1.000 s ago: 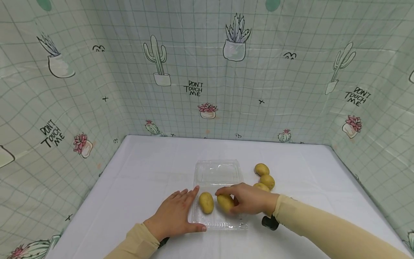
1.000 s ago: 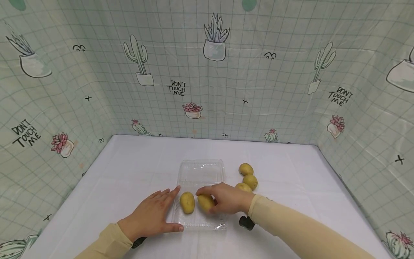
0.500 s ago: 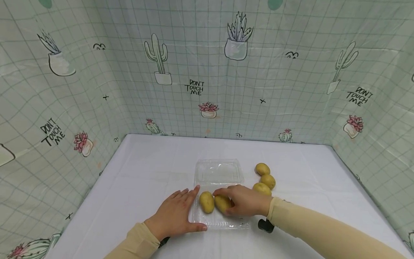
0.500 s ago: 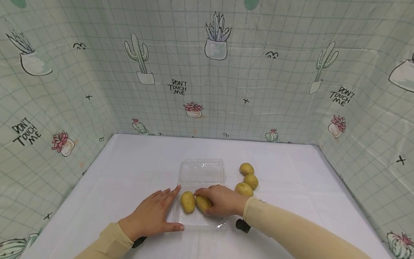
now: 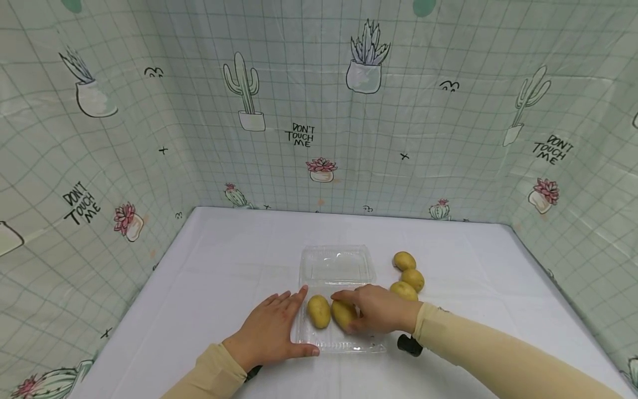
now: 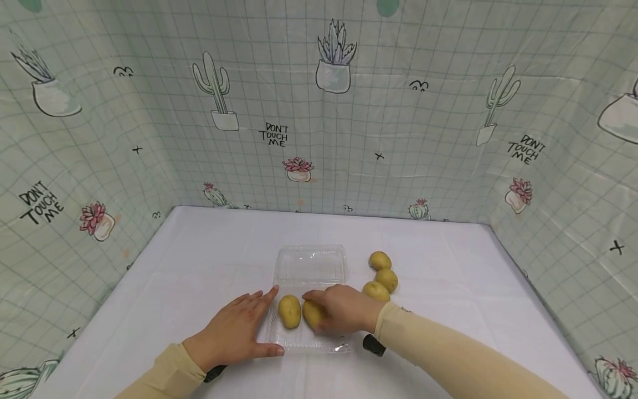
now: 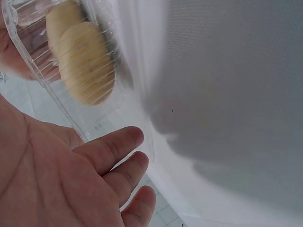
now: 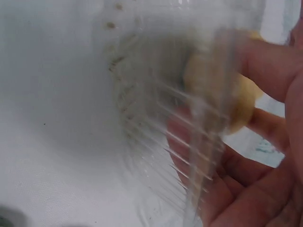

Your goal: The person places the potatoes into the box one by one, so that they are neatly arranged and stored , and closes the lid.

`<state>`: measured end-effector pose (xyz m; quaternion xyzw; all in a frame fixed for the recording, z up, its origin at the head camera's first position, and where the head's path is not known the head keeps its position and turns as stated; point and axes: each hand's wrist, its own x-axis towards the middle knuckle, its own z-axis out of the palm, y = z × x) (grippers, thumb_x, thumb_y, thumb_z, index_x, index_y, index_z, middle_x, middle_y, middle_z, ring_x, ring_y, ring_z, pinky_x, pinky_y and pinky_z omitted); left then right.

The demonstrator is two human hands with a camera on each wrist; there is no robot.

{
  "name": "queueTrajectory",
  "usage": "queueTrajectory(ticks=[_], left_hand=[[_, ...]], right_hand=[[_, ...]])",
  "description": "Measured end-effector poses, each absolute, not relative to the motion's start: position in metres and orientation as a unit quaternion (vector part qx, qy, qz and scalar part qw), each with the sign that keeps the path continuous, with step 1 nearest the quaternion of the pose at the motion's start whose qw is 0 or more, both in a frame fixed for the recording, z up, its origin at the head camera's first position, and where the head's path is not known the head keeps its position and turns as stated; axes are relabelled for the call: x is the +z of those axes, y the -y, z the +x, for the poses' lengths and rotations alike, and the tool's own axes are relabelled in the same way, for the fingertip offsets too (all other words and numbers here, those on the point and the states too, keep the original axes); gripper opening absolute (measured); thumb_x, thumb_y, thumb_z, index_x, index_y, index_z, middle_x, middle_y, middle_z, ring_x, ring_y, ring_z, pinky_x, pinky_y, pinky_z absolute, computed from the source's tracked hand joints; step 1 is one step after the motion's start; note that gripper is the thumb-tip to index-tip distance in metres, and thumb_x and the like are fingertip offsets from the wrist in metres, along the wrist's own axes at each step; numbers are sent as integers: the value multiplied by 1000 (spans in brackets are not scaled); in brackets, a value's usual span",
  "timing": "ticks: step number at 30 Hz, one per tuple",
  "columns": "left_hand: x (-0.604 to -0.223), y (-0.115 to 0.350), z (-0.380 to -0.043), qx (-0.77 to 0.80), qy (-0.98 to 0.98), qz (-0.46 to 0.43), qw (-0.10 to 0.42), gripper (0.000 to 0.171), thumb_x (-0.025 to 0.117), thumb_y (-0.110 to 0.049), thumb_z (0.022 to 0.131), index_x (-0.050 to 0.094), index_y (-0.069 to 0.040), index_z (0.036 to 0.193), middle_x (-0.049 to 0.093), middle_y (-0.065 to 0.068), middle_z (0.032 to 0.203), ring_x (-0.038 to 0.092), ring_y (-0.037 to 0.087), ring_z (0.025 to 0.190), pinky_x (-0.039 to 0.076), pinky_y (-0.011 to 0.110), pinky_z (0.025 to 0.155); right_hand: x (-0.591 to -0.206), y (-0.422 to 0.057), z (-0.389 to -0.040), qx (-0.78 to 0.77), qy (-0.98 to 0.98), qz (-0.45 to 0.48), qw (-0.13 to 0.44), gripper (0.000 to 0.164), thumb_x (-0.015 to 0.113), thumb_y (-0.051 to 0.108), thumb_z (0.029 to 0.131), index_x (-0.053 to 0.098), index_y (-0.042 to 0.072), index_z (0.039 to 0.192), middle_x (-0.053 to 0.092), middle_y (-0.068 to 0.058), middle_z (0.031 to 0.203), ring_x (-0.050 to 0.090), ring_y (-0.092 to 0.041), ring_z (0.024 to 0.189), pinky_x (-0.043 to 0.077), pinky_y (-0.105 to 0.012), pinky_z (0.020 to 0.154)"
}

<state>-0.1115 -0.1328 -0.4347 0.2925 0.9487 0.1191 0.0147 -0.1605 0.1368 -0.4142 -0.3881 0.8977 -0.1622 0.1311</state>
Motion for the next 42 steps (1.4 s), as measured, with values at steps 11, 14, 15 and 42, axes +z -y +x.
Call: queueTrajectory(ticks=[11,14,15,42], left_hand=[[-438,133,-113,115,-949,294,11,112,58,-81,78,31,-4,156,51,14,146,48,34,133,35,48,110],[-438,133,-113,113,-949,294,13,112,57,-81,79,31,-4,156,50,14,146,47,34,133,35,48,111],[-438,133,-113,113,-949,294,14,112,56,-82,79,30,-4,156,50,14,146,47,34,133,35,48,111],[-436,133,-113,129,-947,292,31,114,57,-81,78,28,-4,157,49,15,147,46,35,134,34,50,111]], right_hand=[[-415,-138,-162,-157,-898,-389,134,60,80,21,86,56,13,141,64,12,103,56,-3,77,51,-24,73],[-415,-138,-162,-154,-897,-393,129,61,79,23,87,55,13,142,63,11,102,56,-4,78,51,-25,75],[-415,-137,-162,-154,-897,-394,127,61,79,24,87,55,12,142,63,12,101,56,-4,78,51,-25,75],[-422,-136,-163,-145,-899,-404,90,66,82,34,82,57,11,139,57,13,85,51,-3,71,49,-26,71]])
